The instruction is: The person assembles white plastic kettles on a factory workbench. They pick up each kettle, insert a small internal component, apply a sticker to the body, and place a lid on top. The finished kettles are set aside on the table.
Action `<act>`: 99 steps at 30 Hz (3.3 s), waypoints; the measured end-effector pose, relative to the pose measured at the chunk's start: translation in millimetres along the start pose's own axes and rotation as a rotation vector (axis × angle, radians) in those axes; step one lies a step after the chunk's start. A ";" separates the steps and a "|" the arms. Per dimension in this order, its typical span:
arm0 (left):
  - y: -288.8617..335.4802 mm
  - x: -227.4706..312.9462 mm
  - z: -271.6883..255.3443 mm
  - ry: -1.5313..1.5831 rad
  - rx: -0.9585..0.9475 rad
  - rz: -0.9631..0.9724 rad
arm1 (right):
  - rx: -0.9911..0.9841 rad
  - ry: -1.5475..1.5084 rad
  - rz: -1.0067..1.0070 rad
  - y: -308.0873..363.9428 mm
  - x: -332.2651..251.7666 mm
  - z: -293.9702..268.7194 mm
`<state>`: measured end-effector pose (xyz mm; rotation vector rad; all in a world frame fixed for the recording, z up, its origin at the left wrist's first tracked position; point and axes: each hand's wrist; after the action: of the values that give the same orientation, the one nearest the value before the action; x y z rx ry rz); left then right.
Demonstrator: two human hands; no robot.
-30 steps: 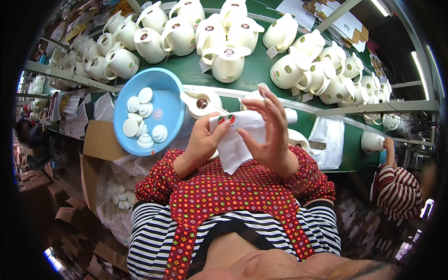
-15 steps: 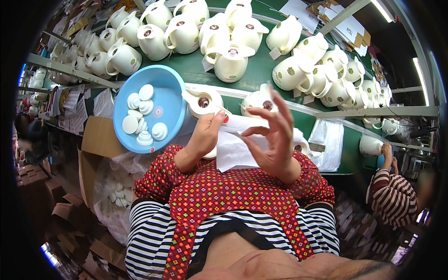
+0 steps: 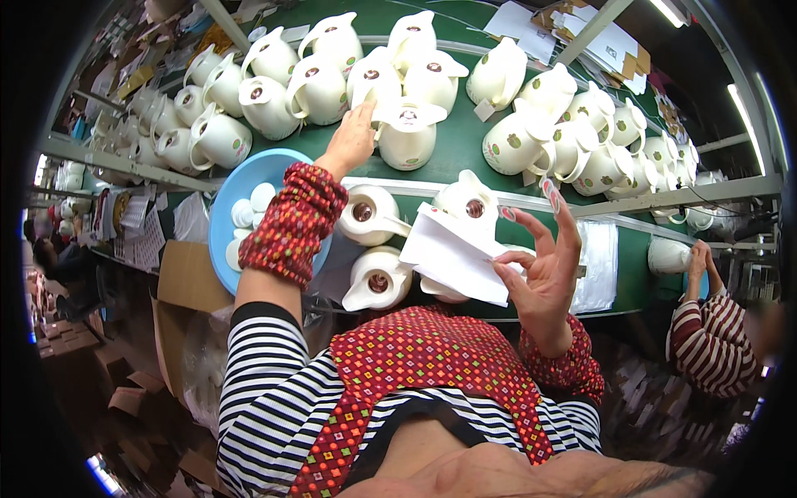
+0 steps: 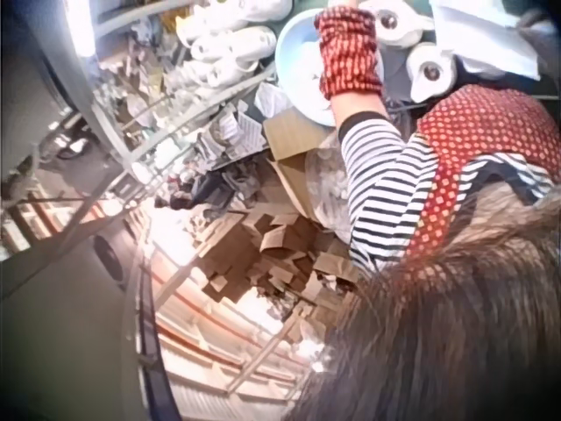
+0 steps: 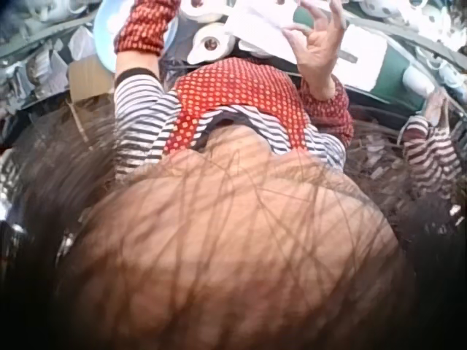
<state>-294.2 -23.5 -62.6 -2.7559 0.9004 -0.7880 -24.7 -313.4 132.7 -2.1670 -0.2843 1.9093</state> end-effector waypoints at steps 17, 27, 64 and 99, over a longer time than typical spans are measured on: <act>-30.0 89.3 -80.7 1.453 -0.316 -0.279 | 0.113 0.068 0.022 13.9 -24.1 -10.5; 62.0 134.6 -158.2 2.387 -0.236 -0.140 | -0.099 -0.038 -0.193 -7.0 -63.9 8.8; 92.1 220.1 -95.2 2.499 -0.336 -0.902 | -0.347 0.141 -0.193 43.4 -11.3 51.7; 86.1 219.4 -89.4 2.408 -0.263 -0.900 | -0.239 0.128 -0.125 40.4 -16.8 50.3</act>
<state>-234.6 -218.5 85.5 -0.5517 -0.6095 -3.9368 -77.2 -354.4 130.3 -2.3458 -0.6364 1.7377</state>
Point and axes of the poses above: each hand's wrist, its own y-axis away from the middle knuckle, its own z-axis out of the palm, x = y × z, and after that the axes turned 4 degrees about -x, right-handed
